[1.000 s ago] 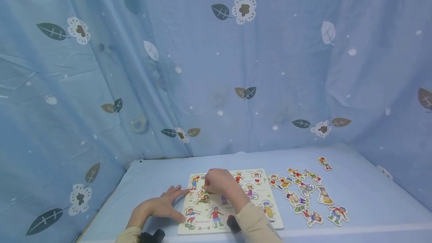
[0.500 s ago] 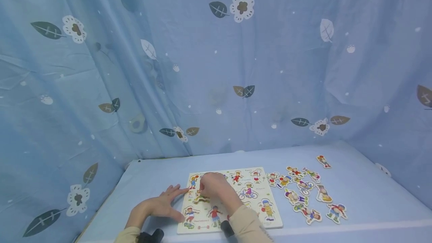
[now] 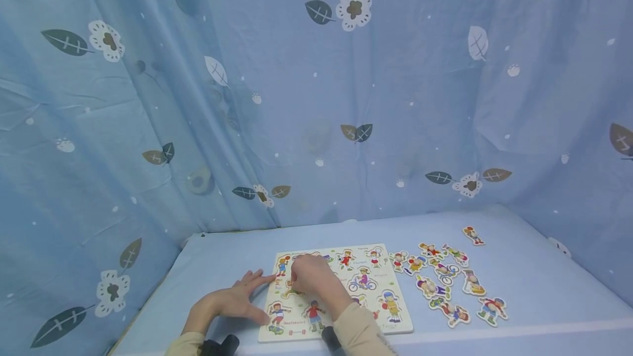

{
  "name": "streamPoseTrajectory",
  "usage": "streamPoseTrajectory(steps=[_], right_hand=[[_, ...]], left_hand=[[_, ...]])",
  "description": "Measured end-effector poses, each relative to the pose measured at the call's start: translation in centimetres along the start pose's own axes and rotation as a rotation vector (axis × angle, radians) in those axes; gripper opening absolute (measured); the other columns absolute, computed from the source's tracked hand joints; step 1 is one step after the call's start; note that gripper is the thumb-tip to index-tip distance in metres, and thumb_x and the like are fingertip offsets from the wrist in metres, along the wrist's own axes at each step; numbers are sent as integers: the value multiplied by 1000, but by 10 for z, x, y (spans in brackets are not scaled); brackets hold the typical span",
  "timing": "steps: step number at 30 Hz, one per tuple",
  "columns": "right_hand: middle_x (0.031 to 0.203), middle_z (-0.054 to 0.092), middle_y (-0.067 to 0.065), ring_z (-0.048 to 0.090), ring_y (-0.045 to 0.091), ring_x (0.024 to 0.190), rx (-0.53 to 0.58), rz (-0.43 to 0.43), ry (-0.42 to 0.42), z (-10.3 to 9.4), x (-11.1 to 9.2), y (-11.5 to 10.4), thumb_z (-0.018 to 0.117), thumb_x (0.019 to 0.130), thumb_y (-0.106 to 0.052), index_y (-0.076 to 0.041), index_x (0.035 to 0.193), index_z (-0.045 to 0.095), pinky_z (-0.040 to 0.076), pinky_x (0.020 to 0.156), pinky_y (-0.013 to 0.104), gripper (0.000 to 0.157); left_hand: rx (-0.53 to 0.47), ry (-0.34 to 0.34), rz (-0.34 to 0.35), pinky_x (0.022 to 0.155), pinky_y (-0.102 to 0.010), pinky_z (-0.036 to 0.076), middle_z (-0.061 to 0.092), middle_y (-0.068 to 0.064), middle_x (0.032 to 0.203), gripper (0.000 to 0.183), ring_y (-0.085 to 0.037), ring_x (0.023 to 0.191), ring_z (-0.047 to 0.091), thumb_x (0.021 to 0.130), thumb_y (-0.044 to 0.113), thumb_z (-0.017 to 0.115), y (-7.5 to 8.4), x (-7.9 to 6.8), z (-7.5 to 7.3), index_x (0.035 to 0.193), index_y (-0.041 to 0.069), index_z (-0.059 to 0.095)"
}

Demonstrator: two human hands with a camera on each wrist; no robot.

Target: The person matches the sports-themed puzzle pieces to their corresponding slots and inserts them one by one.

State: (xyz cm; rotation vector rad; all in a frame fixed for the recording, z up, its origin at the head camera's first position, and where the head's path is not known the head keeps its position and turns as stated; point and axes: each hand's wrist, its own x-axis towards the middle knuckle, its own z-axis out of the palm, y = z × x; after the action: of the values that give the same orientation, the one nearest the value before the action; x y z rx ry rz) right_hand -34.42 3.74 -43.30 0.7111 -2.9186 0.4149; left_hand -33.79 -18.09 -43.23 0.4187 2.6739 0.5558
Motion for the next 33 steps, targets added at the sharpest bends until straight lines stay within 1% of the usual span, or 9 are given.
streamPoseTrajectory(steps=[5,8,13,17,19,22,28,33], right_hand=[[70,55,-14,48,6,62,-8,6,-1,1,-1,0,77,82,-22,-22,73,69,43,61,23,13],[70,55,-13,47,5,62,-12,-3,6,1,-3,-1,77,83,-22,-22,73,69,43,61,23,12],[72,55,-13,47,5,64,-10,-3,-3,0,-5,-2,77,83,-22,-21,77,72,43,62,22,8],[74,57,-14,48,4,66,-9,1,-21,-1,-6,-1,77,84,-24,-22,81,74,45,66,24,5],[77,59,-14,49,5,68,-12,4,-27,-4,-6,0,77,85,-26,-22,84,75,47,69,26,4],[83,62,-12,52,6,72,-28,5,-30,-9,-7,1,77,85,-29,-22,89,76,50,72,29,8],[90,65,-9,57,7,75,-54,-19,-31,-16,-10,6,77,85,-33,-21,94,76,52,71,29,15],[91,65,-7,59,10,77,-41,-30,-9,-23,-17,17,75,86,-29,-19,95,76,53,71,31,13]], left_hand=[[-10,-6,13,115,-71,13,28,-16,160,98,-46,149,11,65,56,84,-2,3,2,149,25,45],[0,-10,2,115,-71,14,28,-15,160,96,-46,149,12,66,54,85,0,1,0,149,25,45],[26,-7,-8,115,-70,16,30,-14,160,90,-45,149,13,68,50,85,4,-1,-1,147,27,47],[19,-10,-12,115,-71,16,30,-14,160,93,-45,149,13,67,52,85,4,0,0,148,25,46],[19,-17,-12,115,-71,16,28,-15,160,96,-45,149,12,67,53,84,3,0,0,149,25,45],[20,-14,-2,115,-71,16,28,-16,160,96,-45,149,12,66,53,84,2,0,0,149,24,44],[39,11,14,111,-74,20,30,-14,159,92,-46,148,15,67,52,84,0,-1,0,148,26,46],[32,13,1,111,-75,20,30,-15,160,92,-46,148,15,67,52,84,0,0,0,147,26,47]])
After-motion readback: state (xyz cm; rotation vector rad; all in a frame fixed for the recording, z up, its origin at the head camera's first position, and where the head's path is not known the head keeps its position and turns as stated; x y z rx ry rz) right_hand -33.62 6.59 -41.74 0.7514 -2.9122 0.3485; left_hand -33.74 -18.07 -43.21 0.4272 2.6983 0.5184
